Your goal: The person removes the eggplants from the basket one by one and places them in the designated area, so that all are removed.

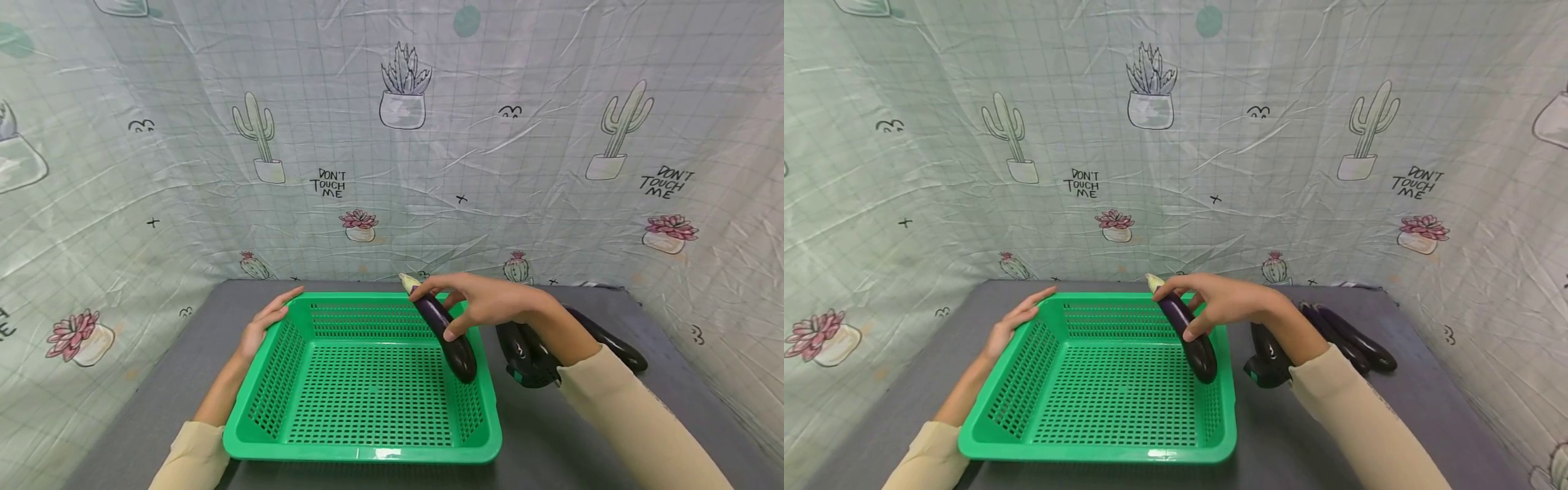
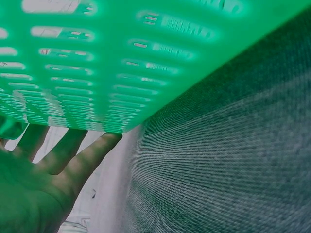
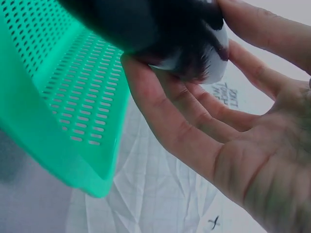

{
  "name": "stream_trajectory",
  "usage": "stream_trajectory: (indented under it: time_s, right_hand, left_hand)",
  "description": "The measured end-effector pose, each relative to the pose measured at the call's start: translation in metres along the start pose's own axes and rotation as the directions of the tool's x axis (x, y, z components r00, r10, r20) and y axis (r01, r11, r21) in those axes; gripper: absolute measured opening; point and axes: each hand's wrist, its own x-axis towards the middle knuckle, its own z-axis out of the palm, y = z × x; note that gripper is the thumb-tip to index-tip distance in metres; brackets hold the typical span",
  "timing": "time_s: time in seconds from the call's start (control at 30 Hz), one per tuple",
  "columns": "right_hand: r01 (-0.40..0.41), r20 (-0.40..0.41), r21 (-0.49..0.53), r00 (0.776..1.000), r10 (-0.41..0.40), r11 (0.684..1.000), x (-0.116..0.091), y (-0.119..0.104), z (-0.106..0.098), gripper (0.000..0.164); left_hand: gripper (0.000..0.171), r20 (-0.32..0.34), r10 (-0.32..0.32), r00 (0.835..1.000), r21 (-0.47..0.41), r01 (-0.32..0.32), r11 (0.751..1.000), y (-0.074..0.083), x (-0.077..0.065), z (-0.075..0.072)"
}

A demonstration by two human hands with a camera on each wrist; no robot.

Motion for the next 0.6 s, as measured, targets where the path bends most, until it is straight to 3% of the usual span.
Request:
stream_trajectory:
  time_s: [0.2,0.6]
  right_hand:
    - [0.074,-0.052,0.027,0.996,-0.073,0.997,-0.014,0.011,0.000,0.068]
    - [0.084,-0.198,0.112,0.978,-0.060,0.990,-0.049,0.034,0.003,0.061]
  left_hand:
    - [0.053,0.005,0.000,1.000,-0.012,0.000,1.000,0.001,0.000,0.000]
    - [0.052,0.029,0.022,0.999,-0.064,-0.020,0.998,0.000,0.000,0.002]
